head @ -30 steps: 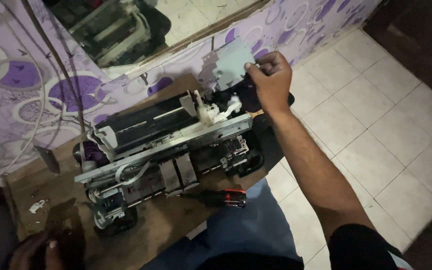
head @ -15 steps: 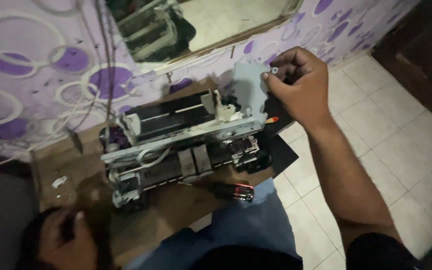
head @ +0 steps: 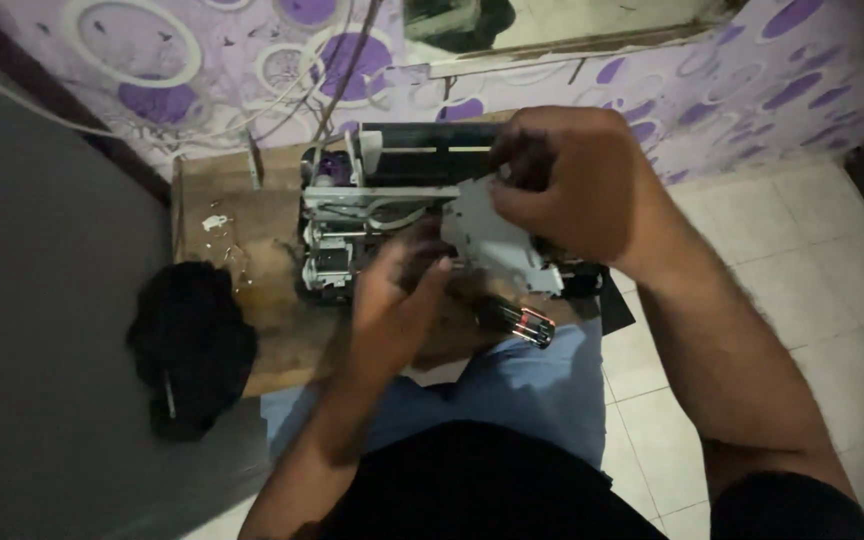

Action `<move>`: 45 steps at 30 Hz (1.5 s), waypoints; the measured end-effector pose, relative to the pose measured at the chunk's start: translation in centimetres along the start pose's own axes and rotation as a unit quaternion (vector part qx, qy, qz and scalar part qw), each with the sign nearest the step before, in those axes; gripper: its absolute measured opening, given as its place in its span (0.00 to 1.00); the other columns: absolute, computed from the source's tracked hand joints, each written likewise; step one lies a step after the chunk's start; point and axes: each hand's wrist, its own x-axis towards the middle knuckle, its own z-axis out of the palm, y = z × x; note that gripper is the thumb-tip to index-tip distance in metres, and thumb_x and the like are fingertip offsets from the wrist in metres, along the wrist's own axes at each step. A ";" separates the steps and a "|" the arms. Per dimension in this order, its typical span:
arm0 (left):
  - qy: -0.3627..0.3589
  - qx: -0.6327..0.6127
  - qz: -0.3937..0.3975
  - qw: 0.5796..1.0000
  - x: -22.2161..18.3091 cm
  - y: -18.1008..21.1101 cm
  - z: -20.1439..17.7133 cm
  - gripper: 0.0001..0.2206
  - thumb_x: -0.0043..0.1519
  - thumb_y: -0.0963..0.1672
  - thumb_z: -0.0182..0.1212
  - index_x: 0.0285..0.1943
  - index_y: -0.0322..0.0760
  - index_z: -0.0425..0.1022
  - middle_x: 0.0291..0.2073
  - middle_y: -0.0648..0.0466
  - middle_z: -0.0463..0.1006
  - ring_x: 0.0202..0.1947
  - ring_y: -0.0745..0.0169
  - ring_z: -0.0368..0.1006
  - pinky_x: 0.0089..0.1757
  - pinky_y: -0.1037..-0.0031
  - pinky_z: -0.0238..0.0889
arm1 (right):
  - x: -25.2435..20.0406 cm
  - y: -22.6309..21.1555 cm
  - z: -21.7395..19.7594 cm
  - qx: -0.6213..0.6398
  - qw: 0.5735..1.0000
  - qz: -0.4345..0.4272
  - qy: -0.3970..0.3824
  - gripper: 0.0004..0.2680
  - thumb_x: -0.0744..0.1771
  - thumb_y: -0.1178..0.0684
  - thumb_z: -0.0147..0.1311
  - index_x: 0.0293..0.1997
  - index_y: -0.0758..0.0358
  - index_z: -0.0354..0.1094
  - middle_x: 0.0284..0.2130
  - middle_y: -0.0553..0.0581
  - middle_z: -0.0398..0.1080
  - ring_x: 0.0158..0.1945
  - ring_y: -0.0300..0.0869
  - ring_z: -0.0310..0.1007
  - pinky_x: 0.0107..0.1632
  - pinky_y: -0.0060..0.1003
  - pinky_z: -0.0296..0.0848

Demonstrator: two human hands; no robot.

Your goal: A person disassembles a printer by removing screws with a screwdriver and detaching plastic components.

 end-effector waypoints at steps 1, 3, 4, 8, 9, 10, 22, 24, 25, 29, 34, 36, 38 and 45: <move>0.004 0.001 -0.001 1.000 0.4 -1.3 0.5 0.20 0.57 0.51 0.61 0.57 0.44 0.79 0.48 0.55 0.86 0.50 0.64 0.81 0.51 0.72 0.72 | 0.1 -0.3 0.4 0.002 1.000 -0.003 -0.001 0.02 0.64 0.61 0.64 0.36 0.67 0.76 0.26 0.57 0.77 0.24 0.39 0.74 0.26 0.34 0.74; -0.039 -0.165 0.079 0.982 1.3 -4.0 1.7 0.10 0.64 0.41 0.59 0.53 0.34 0.79 0.45 0.53 0.84 0.47 0.68 0.77 0.50 0.75 0.71 | 0.2 -0.7 1.4 0.006 1.000 -0.025 0.008 0.07 0.62 0.58 0.60 0.41 0.66 0.77 0.29 0.56 0.79 0.26 0.38 0.77 0.28 0.32 0.76; -0.036 -0.164 0.080 0.983 1.1 -3.8 1.5 0.10 0.64 0.41 0.59 0.53 0.34 0.79 0.45 0.53 0.84 0.47 0.68 0.77 0.50 0.75 0.71 | 0.0 -1.1 1.5 0.008 1.000 -0.028 0.008 0.07 0.62 0.58 0.60 0.41 0.66 0.77 0.29 0.56 0.79 0.26 0.38 0.77 0.28 0.32 0.76; -0.034 -0.159 -0.005 0.987 0.7 -3.1 0.1 0.09 0.64 0.40 0.58 0.50 0.33 0.81 0.42 0.51 0.86 0.42 0.65 0.80 0.44 0.74 0.72 | -0.4 -2.2 1.4 0.055 0.997 0.036 -0.046 0.11 0.66 0.48 0.60 0.49 0.63 0.73 0.32 0.58 0.78 0.33 0.44 0.78 0.34 0.40 0.75; -0.026 -0.105 0.015 0.994 0.6 -3.0 -0.6 0.09 0.63 0.41 0.59 0.48 0.33 0.82 0.39 0.52 0.86 0.41 0.65 0.81 0.44 0.74 0.73 | -0.5 -2.5 1.3 0.055 0.995 0.062 -0.063 0.18 0.66 0.43 0.58 0.57 0.65 0.71 0.42 0.61 0.79 0.41 0.49 0.82 0.41 0.45 0.80; -0.015 -0.105 0.014 0.994 1.2 -4.2 -1.2 0.09 0.63 0.41 0.59 0.48 0.33 0.82 0.39 0.52 0.86 0.41 0.65 0.81 0.44 0.74 0.73 | -1.7 -1.8 1.5 0.059 0.994 0.054 -0.069 0.18 0.66 0.43 0.58 0.57 0.65 0.71 0.42 0.61 0.79 0.41 0.49 0.82 0.41 0.45 0.80; -0.003 -0.210 -0.067 0.975 3.3 -8.6 -8.1 0.08 0.64 0.40 0.62 0.47 0.32 0.83 0.30 0.52 0.84 0.22 0.71 0.74 0.23 0.80 0.67 | -21.2 8.9 15.9 0.345 0.908 0.237 -0.036 0.13 0.60 0.46 0.65 0.41 0.63 0.77 0.20 0.56 0.80 0.14 0.38 0.77 0.17 0.29 0.76; -0.013 -0.234 -0.063 0.970 3.0 -7.9 -8.8 0.05 0.64 0.40 0.62 0.41 0.32 0.82 0.27 0.50 0.83 0.22 0.67 0.75 0.27 0.77 0.70 | -22.2 8.3 16.7 0.222 0.890 0.319 -0.237 0.13 0.59 0.42 0.67 0.45 0.47 0.81 0.33 0.47 0.86 0.38 0.37 0.87 0.44 0.34 0.82; -0.010 -0.233 -0.064 0.970 3.3 -8.6 -8.9 0.05 0.64 0.40 0.62 0.41 0.32 0.82 0.27 0.50 0.83 0.22 0.67 0.75 0.27 0.77 0.70 | -22.3 8.0 17.2 0.223 0.890 0.317 -0.239 0.13 0.59 0.42 0.67 0.45 0.47 0.81 0.33 0.47 0.86 0.38 0.37 0.87 0.44 0.34 0.82; 0.014 -0.212 -0.050 0.976 3.7 -10.1 -9.5 0.05 0.61 0.40 0.63 0.42 0.35 0.84 0.26 0.58 0.81 0.22 0.76 0.71 0.23 0.81 0.64 | -23.6 7.7 19.4 0.296 0.859 0.314 -0.276 0.12 0.61 0.47 0.67 0.48 0.50 0.81 0.41 0.48 0.83 0.43 0.36 0.86 0.47 0.32 0.82; 0.044 -0.213 -0.118 0.969 3.0 -8.1 -9.7 0.10 0.64 0.43 0.64 0.49 0.32 0.84 0.28 0.50 0.84 0.20 0.69 0.75 0.22 0.80 0.68 | -23.0 6.8 20.7 0.338 0.855 0.295 -0.259 0.11 0.61 0.47 0.68 0.45 0.54 0.82 0.38 0.49 0.84 0.40 0.35 0.83 0.47 0.30 0.78; 0.029 -0.206 -0.130 0.969 2.9 -7.5 -9.9 0.10 0.62 0.43 0.65 0.47 0.32 0.84 0.33 0.49 0.86 0.25 0.66 0.78 0.26 0.78 0.72 | -22.3 6.4 20.3 0.318 0.856 0.294 -0.282 0.11 0.61 0.47 0.66 0.46 0.52 0.81 0.39 0.48 0.85 0.41 0.34 0.84 0.46 0.29 0.79; 0.027 -0.222 -0.127 0.966 2.7 -7.5 -9.8 0.09 0.63 0.42 0.65 0.47 0.31 0.84 0.33 0.48 0.85 0.25 0.65 0.78 0.27 0.77 0.73 | -21.7 5.9 20.1 0.324 0.832 0.340 -0.295 0.12 0.61 0.50 0.67 0.47 0.53 0.82 0.41 0.48 0.86 0.44 0.35 0.85 0.49 0.31 0.80; 0.021 -0.192 -0.133 0.972 3.0 -8.4 -10.1 0.14 0.62 0.48 0.65 0.50 0.34 0.83 0.30 0.51 0.84 0.21 0.69 0.75 0.23 0.81 0.66 | -21.5 5.7 20.0 0.361 0.795 0.384 -0.301 0.11 0.62 0.54 0.66 0.48 0.57 0.82 0.34 0.52 0.81 0.38 0.37 0.79 0.44 0.32 0.75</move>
